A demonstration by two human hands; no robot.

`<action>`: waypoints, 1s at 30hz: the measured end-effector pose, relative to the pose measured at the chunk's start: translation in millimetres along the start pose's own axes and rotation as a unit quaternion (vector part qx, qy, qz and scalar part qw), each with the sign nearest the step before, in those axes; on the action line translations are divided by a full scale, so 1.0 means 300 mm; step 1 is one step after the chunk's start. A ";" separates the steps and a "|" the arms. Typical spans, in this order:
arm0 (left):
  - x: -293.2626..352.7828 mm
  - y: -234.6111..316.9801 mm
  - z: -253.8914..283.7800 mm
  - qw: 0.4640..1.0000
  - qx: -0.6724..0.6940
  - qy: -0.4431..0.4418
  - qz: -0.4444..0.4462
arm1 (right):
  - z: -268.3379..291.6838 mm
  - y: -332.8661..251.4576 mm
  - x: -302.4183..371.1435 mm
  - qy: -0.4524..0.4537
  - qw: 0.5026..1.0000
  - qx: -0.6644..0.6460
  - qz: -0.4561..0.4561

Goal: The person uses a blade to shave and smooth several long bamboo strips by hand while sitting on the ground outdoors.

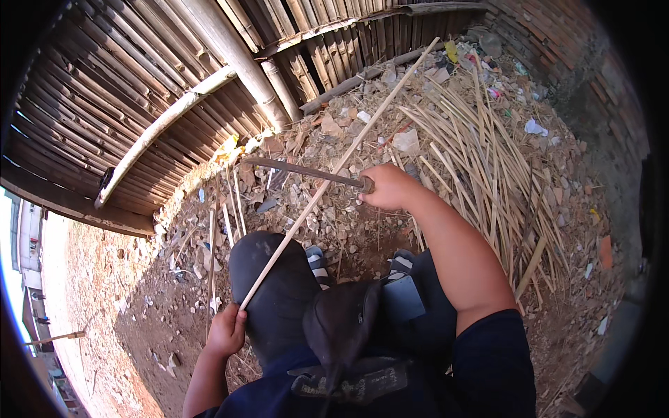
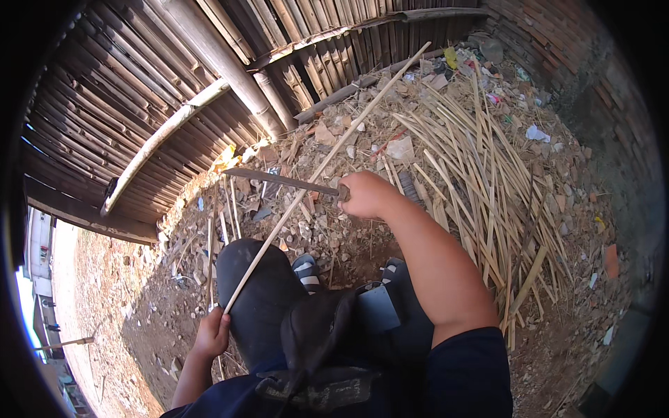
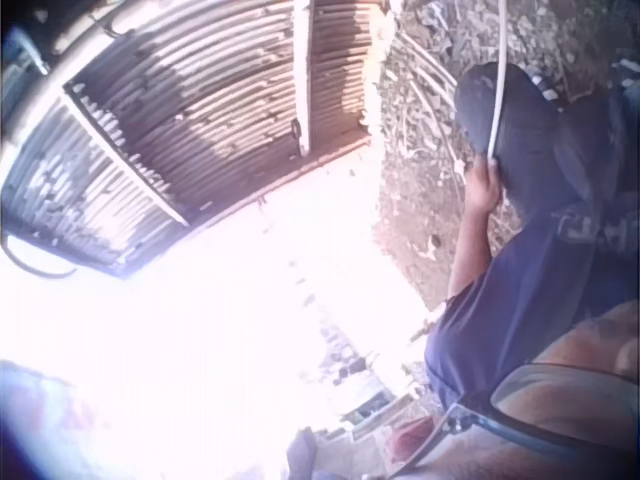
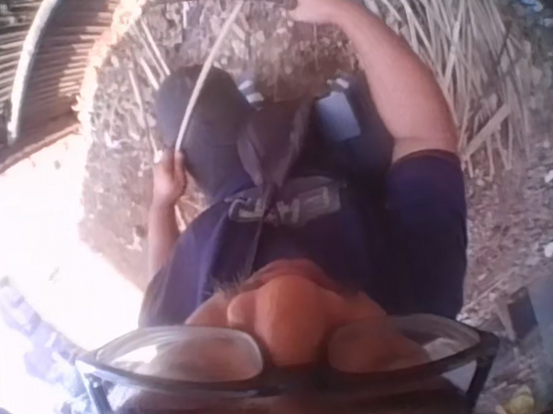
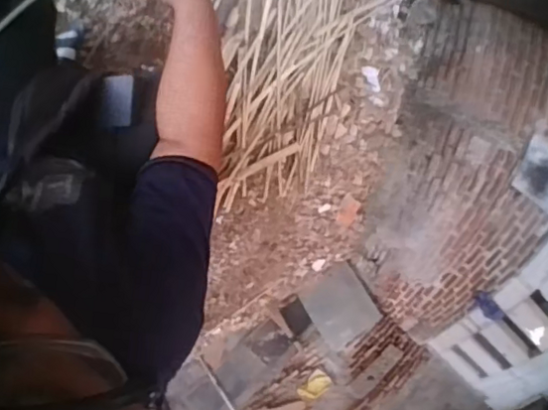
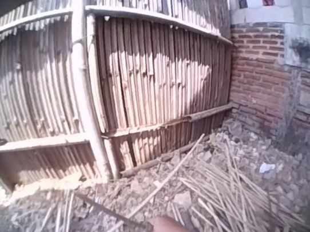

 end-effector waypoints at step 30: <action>0.007 0.039 0.021 0.991 -0.128 0.016 0.023 | 0.041 -0.102 0.047 0.046 0.995 0.081 -0.023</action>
Point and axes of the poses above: each hand's wrist, its own x-axis away from the middle knuckle, its own z-axis out of the back of the hand, y = z × x, the point moved 9 cm from there along -x, towards the middle knuckle, and after that the axes turned 4 degrees about -y, right-handed, at the moved point
